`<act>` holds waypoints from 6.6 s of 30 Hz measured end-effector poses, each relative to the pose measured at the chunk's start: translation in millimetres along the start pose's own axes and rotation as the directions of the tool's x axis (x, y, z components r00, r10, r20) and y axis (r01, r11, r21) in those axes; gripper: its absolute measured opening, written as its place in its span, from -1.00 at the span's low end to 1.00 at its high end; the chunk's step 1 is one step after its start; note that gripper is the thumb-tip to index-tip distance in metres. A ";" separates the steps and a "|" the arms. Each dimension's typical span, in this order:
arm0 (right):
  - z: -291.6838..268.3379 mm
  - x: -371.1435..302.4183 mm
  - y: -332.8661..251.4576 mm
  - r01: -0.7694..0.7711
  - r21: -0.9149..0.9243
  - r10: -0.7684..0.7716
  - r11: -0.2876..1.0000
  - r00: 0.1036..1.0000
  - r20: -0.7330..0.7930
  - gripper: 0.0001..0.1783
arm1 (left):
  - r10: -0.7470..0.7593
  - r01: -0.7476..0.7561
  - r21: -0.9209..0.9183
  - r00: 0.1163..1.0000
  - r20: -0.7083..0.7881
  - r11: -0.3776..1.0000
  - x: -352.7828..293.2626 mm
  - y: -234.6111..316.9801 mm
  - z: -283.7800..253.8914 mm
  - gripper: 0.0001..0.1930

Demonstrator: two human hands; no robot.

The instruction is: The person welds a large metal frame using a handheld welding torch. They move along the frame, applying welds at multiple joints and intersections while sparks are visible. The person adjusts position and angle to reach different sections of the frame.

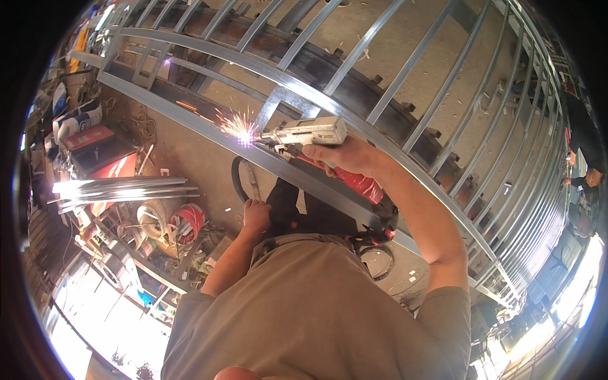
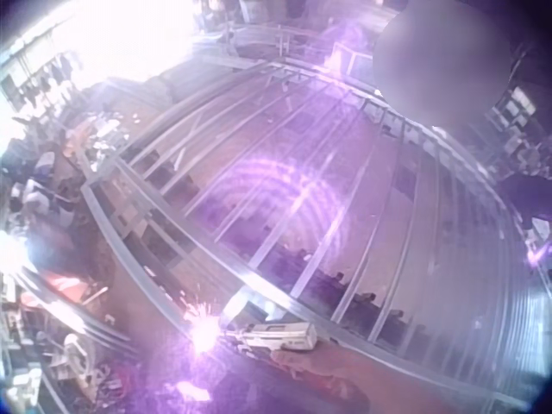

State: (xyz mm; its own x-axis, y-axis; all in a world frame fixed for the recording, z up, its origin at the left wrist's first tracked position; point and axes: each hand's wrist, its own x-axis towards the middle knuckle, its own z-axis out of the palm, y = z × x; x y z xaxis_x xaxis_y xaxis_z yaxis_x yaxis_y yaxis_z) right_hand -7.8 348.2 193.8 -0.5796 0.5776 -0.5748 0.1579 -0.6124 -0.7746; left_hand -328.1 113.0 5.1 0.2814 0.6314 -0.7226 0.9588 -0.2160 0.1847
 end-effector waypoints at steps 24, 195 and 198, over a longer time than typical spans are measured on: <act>4.8 -12.1 -10.6 -0.075 -0.038 0.074 0.996 0.997 -0.015 -0.56 | 0.004 -0.003 -0.023 1.000 0.027 1.000 5.3 1.0 -1.4 -0.78; -314.5 374.8 -323.9 0.772 0.290 -0.049 0.566 0.382 -0.923 -0.51 | -0.336 0.431 -0.724 0.898 0.285 0.539 49.8 -308.6 -277.0 -0.65; -314.4 374.0 -322.4 0.758 0.320 -0.028 0.569 0.407 -0.913 -0.52 | -0.343 0.443 -0.720 0.892 0.295 0.533 47.6 -304.7 -274.2 -0.65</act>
State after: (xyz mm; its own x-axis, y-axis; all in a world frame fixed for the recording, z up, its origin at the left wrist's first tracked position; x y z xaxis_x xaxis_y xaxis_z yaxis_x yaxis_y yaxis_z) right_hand -24.1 931.4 145.5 0.4900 0.7450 -0.4527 -0.6051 -0.0831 -0.7918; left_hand -596.1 413.1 97.1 -0.0900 0.4178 -0.9041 0.6645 0.7014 0.2580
